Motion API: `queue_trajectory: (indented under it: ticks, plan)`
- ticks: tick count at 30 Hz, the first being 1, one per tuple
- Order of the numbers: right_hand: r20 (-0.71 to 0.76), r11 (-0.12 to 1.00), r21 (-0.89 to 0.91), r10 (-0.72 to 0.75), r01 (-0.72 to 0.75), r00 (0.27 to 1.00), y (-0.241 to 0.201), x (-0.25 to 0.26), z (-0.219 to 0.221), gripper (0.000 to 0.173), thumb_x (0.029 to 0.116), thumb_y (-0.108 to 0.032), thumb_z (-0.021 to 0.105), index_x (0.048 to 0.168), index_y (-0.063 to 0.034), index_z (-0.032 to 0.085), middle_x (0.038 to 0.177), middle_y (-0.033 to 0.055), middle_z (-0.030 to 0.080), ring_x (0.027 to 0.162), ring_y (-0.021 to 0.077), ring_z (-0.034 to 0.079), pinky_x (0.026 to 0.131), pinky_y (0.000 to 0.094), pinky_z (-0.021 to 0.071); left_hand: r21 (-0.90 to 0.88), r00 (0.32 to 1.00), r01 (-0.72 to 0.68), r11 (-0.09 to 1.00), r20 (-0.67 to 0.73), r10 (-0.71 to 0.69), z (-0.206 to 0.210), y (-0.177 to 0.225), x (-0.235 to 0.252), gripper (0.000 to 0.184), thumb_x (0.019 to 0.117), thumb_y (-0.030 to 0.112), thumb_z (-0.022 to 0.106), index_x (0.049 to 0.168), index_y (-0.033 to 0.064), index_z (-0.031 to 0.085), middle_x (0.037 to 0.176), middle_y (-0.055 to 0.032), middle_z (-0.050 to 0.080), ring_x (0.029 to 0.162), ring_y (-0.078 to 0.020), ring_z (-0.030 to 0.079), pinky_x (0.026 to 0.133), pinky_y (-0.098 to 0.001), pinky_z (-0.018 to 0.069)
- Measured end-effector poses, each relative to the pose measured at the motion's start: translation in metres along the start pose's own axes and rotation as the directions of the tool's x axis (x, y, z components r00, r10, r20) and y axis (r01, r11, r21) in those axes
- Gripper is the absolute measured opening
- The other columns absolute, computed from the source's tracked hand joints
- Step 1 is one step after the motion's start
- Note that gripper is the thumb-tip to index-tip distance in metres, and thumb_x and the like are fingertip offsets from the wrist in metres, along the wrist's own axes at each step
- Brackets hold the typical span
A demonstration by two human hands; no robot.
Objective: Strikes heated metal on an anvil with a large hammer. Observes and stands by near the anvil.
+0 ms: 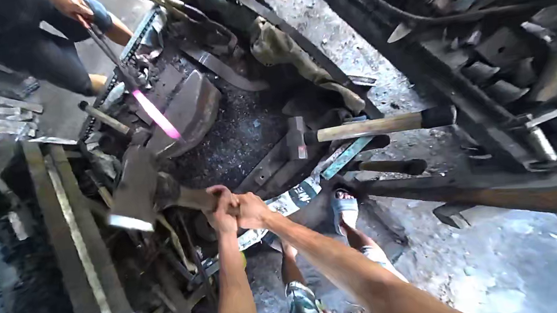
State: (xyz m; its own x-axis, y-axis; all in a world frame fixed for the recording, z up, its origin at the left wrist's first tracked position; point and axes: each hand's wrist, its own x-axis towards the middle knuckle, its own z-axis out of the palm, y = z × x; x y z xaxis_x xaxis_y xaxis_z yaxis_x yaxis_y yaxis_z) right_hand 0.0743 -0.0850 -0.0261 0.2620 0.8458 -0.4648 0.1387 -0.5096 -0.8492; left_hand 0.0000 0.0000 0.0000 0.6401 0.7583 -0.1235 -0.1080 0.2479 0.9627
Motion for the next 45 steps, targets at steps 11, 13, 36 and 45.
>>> queue_trajectory:
  ticks: [11,13,36,45]
  plan:
    - [-0.379,0.455,-0.100,-0.840,0.885,0.389,-0.335,-0.083,-0.123,0.034,0.0626,-0.027,0.091,0.085,-0.0103,0.070,0.073,0.0032,0.069,0.068,0.0208,0.068,0.060,0.0476,0.0562,0.207,0.651,-0.725,0.657,0.516,0.557,0.092,0.395,-0.003,0.032,0.0912,0.047,0.073,0.110,0.0211,0.069,0.079,0.0065,0.067,0.070,-0.0118,0.065,0.070,-0.0339,0.0586]
    - [-0.443,0.445,-0.177,-0.833,0.878,0.332,-0.331,-0.030,-0.137,0.043,0.0561,-0.027,0.090,0.092,-0.0105,0.071,0.078,0.0029,0.072,0.071,0.0209,0.070,0.060,0.0488,0.0556,0.158,0.620,-0.754,0.638,0.492,0.611,0.091,0.372,0.048,0.039,0.0874,0.046,0.077,0.113,0.0181,0.068,0.079,0.0053,0.068,0.067,-0.0117,0.064,0.067,-0.0321,0.0573]
    - [-0.399,0.562,-0.118,-0.781,0.818,0.479,-0.285,0.018,-0.146,0.051,0.0677,-0.029,0.087,0.114,-0.0133,0.075,0.085,0.0019,0.076,0.076,0.0194,0.072,0.064,0.0496,0.0585,0.263,0.767,-0.574,0.776,0.506,0.395,0.068,0.314,0.091,0.031,0.0930,0.032,0.073,0.112,0.0082,0.066,0.081,-0.0013,0.068,0.068,-0.0133,0.062,0.066,-0.0312,0.0563]
    - [0.004,0.992,0.125,-0.011,0.010,1.000,0.016,-0.078,0.023,0.044,0.0782,-0.047,0.075,0.108,-0.0145,0.071,0.094,0.0092,0.074,0.091,0.0272,0.072,0.080,0.0586,0.0581,0.035,0.993,0.081,0.996,-0.088,-0.078,0.032,0.012,-0.076,0.025,0.0883,0.022,0.077,0.104,0.0067,0.066,0.071,-0.0053,0.064,0.059,-0.0163,0.062,0.059,-0.0358,0.0573]
